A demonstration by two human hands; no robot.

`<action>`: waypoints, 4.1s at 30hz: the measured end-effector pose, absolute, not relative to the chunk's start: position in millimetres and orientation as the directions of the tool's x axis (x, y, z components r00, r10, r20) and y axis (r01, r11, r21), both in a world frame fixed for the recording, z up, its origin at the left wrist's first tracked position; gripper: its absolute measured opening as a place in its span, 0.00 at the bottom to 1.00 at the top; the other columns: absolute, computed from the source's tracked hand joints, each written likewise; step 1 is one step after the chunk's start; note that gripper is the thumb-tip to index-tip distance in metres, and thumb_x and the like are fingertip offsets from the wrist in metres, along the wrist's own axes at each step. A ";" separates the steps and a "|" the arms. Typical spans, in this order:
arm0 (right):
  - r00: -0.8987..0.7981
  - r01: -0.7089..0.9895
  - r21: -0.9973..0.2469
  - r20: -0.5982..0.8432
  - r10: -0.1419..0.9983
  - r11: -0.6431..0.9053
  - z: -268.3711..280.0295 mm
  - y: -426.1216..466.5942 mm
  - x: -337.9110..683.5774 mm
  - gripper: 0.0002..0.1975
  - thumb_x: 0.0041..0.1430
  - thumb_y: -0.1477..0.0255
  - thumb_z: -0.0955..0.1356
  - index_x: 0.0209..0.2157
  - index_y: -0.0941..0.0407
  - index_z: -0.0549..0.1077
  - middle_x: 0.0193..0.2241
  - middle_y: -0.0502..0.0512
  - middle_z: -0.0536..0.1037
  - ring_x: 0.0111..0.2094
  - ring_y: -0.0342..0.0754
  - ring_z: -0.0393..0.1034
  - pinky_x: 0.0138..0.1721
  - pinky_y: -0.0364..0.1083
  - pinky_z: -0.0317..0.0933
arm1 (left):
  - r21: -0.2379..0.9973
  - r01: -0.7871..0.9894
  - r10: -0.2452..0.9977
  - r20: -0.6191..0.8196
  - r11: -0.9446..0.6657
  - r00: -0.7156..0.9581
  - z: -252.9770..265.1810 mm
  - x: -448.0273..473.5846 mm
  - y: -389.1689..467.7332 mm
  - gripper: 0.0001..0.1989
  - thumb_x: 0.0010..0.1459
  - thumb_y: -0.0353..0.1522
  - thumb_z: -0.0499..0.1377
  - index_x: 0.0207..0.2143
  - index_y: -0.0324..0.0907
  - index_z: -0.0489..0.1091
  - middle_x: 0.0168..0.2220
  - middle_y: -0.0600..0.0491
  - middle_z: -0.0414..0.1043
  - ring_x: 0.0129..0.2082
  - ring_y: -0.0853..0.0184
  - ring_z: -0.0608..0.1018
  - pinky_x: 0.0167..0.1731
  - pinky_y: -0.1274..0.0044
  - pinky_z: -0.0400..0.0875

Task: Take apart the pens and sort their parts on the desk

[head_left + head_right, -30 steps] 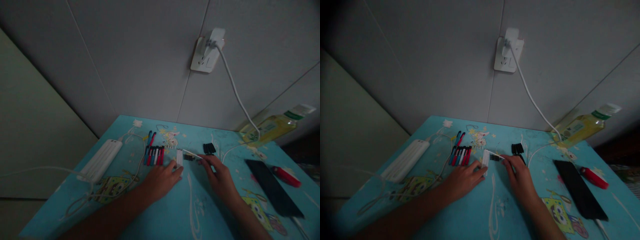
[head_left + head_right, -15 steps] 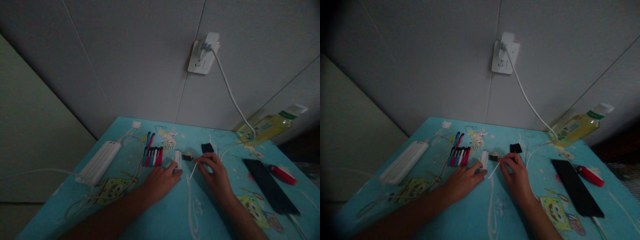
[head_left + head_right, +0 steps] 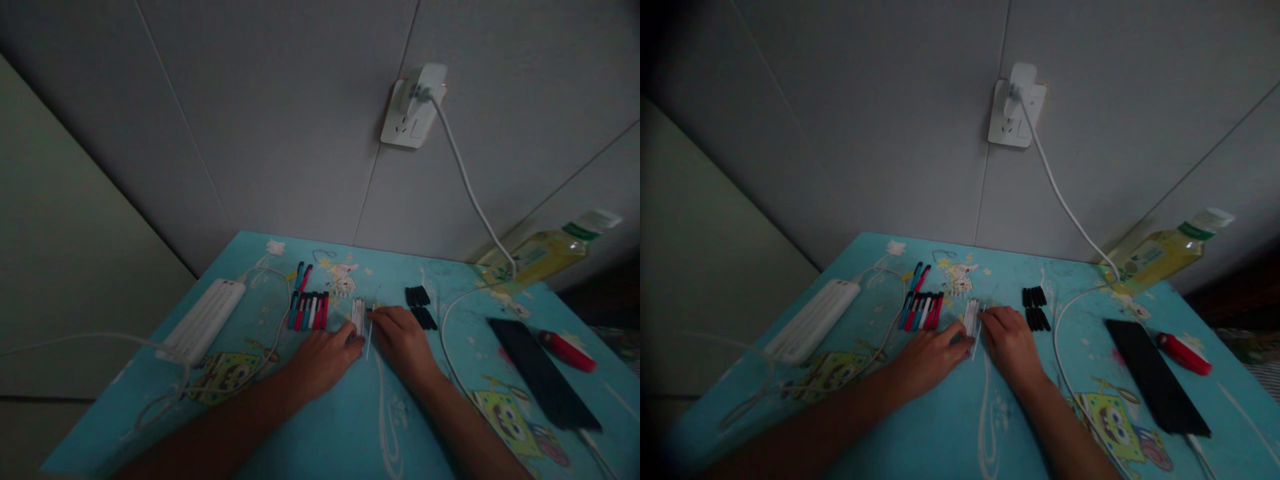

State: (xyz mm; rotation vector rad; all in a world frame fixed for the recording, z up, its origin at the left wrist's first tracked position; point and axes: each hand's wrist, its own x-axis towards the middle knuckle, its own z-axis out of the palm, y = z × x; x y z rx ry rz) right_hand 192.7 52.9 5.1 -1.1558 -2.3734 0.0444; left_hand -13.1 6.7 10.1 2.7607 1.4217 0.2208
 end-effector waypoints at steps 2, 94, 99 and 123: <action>-0.538 0.745 -0.188 0.397 0.743 0.640 6.3 54.5 189.3 0.14 0.64 0.79 0.65 0.50 0.55 0.74 0.44 0.60 0.78 0.45 0.55 0.70 0.47 0.56 0.64 | 0.086 0.811 0.814 0.115 -0.579 0.570 10.8 -12.9 6.1 0.12 0.68 0.36 0.54 0.53 0.50 0.68 0.48 0.52 0.68 0.33 0.66 0.78 0.31 0.74 0.73; -0.507 0.484 -0.597 0.404 0.761 0.640 15.4 2.8 181.5 0.07 0.65 0.72 0.66 0.44 0.54 0.73 0.36 0.55 0.77 0.38 0.50 0.70 0.43 0.50 0.64 | 0.299 0.678 0.741 0.281 -0.672 0.610 7.3 -13.0 0.1 0.36 0.65 0.28 0.52 0.70 0.38 0.37 0.49 0.41 0.75 0.45 0.57 0.79 0.44 0.64 0.77; -0.334 0.523 -0.690 0.373 0.865 0.500 19.2 9.5 190.4 0.05 0.65 0.70 0.66 0.39 0.54 0.73 0.32 0.53 0.76 0.33 0.48 0.70 0.36 0.46 0.64 | 0.521 0.566 0.768 0.389 -0.639 0.509 16.5 -20.4 5.2 0.29 0.65 0.25 0.51 0.67 0.42 0.51 0.52 0.44 0.72 0.52 0.60 0.75 0.52 0.64 0.72; -0.512 0.483 -0.757 0.163 0.843 0.439 12.3 3.6 178.2 0.07 0.68 0.70 0.65 0.36 0.54 0.73 0.31 0.50 0.74 0.33 0.45 0.70 0.36 0.45 0.63 | 0.955 0.122 0.963 0.265 -0.270 0.053 11.3 -18.9 12.1 0.12 0.62 0.36 0.60 0.47 0.44 0.68 0.37 0.53 0.75 0.34 0.67 0.78 0.32 0.78 0.75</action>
